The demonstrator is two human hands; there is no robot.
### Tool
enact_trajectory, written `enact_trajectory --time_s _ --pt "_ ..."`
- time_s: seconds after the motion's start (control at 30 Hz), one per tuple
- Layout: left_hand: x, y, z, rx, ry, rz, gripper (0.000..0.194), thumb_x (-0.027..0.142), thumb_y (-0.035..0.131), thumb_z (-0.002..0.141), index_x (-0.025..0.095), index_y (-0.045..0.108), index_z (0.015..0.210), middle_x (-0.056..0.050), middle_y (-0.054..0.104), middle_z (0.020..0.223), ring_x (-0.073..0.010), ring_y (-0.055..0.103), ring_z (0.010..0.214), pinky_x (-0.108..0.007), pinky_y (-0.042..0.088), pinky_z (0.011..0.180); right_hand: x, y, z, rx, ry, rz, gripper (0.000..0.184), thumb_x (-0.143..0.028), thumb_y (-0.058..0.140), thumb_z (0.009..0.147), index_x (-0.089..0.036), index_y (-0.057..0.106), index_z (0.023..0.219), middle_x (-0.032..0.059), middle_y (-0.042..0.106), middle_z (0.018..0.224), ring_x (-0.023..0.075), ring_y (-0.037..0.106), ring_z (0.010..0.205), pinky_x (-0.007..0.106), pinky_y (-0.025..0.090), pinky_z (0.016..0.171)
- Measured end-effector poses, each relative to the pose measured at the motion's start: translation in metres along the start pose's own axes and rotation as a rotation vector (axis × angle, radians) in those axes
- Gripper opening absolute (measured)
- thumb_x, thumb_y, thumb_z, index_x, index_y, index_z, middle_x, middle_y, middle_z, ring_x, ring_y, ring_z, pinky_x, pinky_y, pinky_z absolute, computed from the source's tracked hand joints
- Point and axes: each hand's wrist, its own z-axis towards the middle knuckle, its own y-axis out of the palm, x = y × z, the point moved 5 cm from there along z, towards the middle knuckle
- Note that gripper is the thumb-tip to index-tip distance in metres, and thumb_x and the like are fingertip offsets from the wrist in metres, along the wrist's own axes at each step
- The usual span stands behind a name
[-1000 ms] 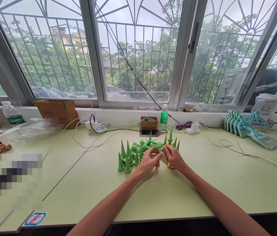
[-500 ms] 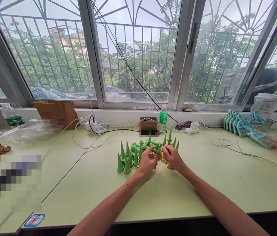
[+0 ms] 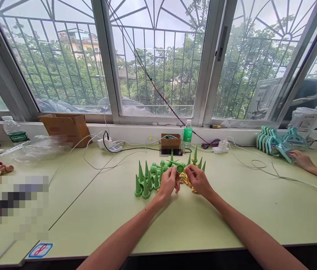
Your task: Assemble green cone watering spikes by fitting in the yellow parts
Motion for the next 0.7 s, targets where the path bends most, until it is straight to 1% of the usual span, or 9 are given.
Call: enact_trajectory --time_s 0.1,0.23,0.37,0.53,0.63,0.7 --pt "-0.0027 0.0008 -0.0012 -0.033 -0.069 -0.041 0.05 0.066 0.041 0.086 0.018 0.043 0.071 0.003 0.049 0.053 -0.0087 0.045 0.033 -0.021 0.031 0.032 -0.0054 0.0011 0.0005 -0.031 -0.014 -0.009 0.03 -0.042 0.045 0.095 -0.019 0.049 0.077 -0.0048 0.039 0.058 0.0085 0.033 0.046 0.023 0.025 0.045" --pt "-0.0011 0.0018 -0.0039 -0.051 -0.084 -0.042 0.049 0.066 0.045 0.084 0.018 0.043 0.075 0.002 0.05 0.052 -0.0089 0.044 0.035 -0.02 0.033 0.034 -0.0061 0.0023 0.0015 -0.053 -0.013 0.003 0.029 -0.043 0.046 0.094 -0.018 0.052 0.079 -0.0044 0.04 0.059 0.0082 0.034 0.047 0.023 0.025 0.044" --pt "0.0007 0.0034 -0.0064 -0.074 -0.101 -0.029 0.046 0.064 0.048 0.083 0.019 0.044 0.079 0.005 0.047 0.052 -0.0089 0.045 0.037 -0.02 0.035 0.035 -0.0021 0.0016 0.0015 -0.054 0.006 -0.001 0.03 -0.043 0.045 0.095 -0.019 0.052 0.08 -0.005 0.04 0.058 0.0085 0.034 0.046 0.022 0.026 0.044" --pt "0.0009 0.0046 -0.0073 -0.115 -0.098 -0.048 0.042 0.06 0.052 0.083 0.018 0.046 0.081 0.004 0.046 0.063 -0.0078 0.047 0.041 -0.019 0.036 0.035 0.0004 -0.0011 0.0009 -0.046 0.004 -0.029 0.03 -0.042 0.044 0.095 -0.02 0.049 0.076 -0.0051 0.041 0.056 0.0096 0.036 0.046 0.023 0.028 0.046" --pt "0.0012 0.0051 -0.0074 -0.137 -0.079 -0.013 0.039 0.056 0.055 0.082 0.018 0.048 0.082 0.005 0.045 0.066 -0.0071 0.048 0.041 -0.02 0.038 0.035 0.0017 -0.0024 0.0015 -0.038 0.004 -0.054 0.032 -0.042 0.043 0.095 -0.02 0.046 0.072 -0.0049 0.041 0.054 0.0106 0.036 0.047 0.023 0.03 0.047" --pt "0.0016 0.0048 -0.0073 -0.137 -0.05 0.033 0.038 0.054 0.057 0.082 0.017 0.049 0.086 0.003 0.049 0.072 -0.0066 0.049 0.041 -0.021 0.039 0.035 0.0025 -0.0035 0.0023 -0.024 0.0 -0.079 0.034 -0.041 0.041 0.096 -0.021 0.042 0.069 -0.0046 0.042 0.054 0.0111 0.037 0.048 0.024 0.031 0.049"
